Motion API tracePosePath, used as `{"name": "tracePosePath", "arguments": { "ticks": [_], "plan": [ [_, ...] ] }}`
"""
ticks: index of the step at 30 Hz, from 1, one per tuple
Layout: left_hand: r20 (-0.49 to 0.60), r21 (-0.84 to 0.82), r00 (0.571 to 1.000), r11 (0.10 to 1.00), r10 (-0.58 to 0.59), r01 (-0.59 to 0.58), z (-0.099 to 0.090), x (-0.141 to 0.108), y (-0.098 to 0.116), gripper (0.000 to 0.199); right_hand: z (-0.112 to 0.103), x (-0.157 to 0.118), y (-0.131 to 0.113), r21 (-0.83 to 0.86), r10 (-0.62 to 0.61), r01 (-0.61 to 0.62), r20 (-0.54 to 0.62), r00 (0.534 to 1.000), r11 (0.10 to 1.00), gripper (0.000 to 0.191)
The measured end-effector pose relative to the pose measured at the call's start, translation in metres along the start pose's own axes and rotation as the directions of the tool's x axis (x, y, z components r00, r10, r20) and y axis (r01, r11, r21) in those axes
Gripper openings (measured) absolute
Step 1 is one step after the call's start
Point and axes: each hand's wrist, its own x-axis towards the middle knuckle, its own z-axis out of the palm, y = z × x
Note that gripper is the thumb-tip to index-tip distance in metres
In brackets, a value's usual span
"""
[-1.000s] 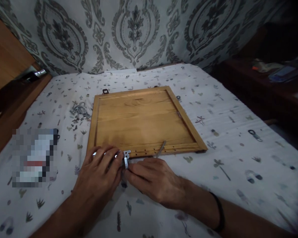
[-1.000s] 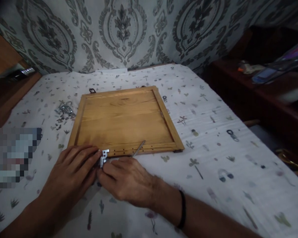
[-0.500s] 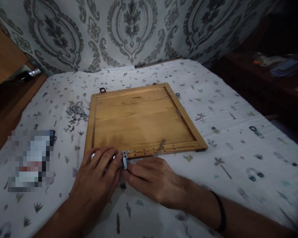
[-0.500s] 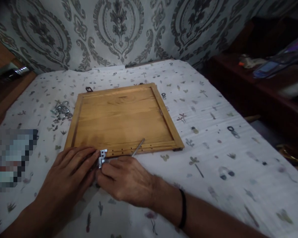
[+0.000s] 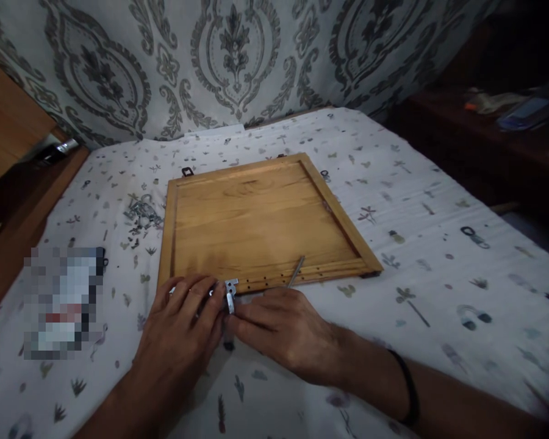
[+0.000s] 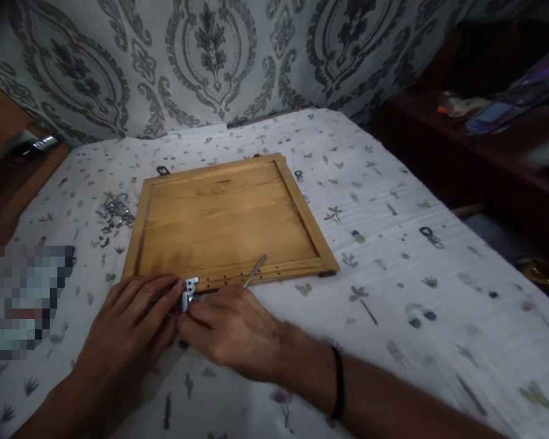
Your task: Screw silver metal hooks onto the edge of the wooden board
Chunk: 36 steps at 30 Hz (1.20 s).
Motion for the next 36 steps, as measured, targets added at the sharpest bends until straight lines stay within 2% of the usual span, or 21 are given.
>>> {"name": "tracePosePath", "arguments": {
  "ticks": [5,10,24,30,33,36],
  "plan": [
    [-0.013,-0.009,1.0,1.0,-0.008,0.008,0.001,-0.001,0.0,0.025,0.001,0.001,0.0,0.015,0.031,-0.031,0.0,1.0,0.999,0.027],
    [0.006,-0.002,1.0,1.0,-0.01,0.01,0.0,-0.001,0.0,0.027,0.0,0.002,-0.002,0.017,0.071,-0.071,-0.011,0.997,0.997,0.034],
    [0.013,-0.008,1.0,1.0,-0.01,0.01,-0.001,0.001,0.0,0.028,-0.001,0.004,-0.002,0.095,0.081,-0.076,-0.055,0.995,0.993,0.038],
    [0.012,-0.033,1.0,0.999,-0.026,0.027,0.0,0.002,0.003,0.027,-0.001,0.004,-0.001,0.095,0.105,-0.103,-0.012,0.994,0.99,0.034],
    [0.037,-0.09,0.998,0.994,-0.06,0.063,-0.007,0.001,0.0,0.03,-0.001,0.004,-0.002,0.116,0.11,-0.106,-0.03,0.993,0.988,0.036],
    [0.112,-0.236,0.991,0.967,-0.07,0.095,-0.025,-0.003,-0.016,0.041,-0.001,0.003,-0.003,0.155,0.13,-0.125,-0.021,0.991,0.98,0.031]
  ]
}}
